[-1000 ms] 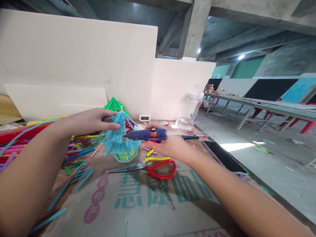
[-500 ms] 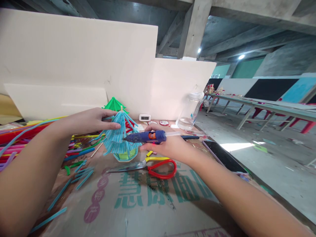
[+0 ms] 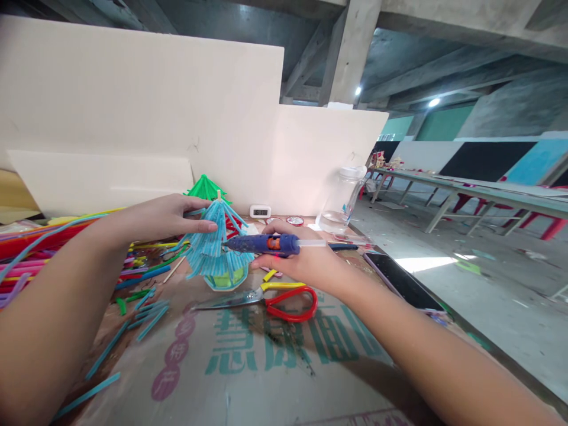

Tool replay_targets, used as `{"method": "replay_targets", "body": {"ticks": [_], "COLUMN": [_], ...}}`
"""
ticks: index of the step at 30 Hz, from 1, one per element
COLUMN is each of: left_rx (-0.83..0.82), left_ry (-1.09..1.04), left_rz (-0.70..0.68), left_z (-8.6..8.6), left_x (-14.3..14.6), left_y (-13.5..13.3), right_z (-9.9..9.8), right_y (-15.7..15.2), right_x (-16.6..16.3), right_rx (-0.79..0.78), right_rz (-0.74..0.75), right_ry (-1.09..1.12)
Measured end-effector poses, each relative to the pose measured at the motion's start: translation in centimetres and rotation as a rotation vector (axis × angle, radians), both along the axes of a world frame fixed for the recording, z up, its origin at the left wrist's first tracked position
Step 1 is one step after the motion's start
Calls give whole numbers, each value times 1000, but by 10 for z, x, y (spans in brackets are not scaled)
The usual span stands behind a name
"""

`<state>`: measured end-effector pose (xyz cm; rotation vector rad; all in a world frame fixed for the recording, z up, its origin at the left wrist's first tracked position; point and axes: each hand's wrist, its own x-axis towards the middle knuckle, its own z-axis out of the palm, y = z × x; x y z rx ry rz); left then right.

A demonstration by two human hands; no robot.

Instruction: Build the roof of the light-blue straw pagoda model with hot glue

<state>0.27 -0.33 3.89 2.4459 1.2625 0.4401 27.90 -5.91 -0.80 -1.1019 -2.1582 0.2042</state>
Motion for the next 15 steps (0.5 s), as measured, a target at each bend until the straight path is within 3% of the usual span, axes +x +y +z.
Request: {"method": "replay_targets", "body": {"ticks": [15], "left_rx": [8], "left_ry": [-15], "left_rz": [-10], "left_z": [-1], "left_x": [1], "left_y": [0], "right_z": [7], "right_y": [-5], "right_x": [-3], "right_rx": [133], "right_rz": [-68], "right_ry": [-76]}}
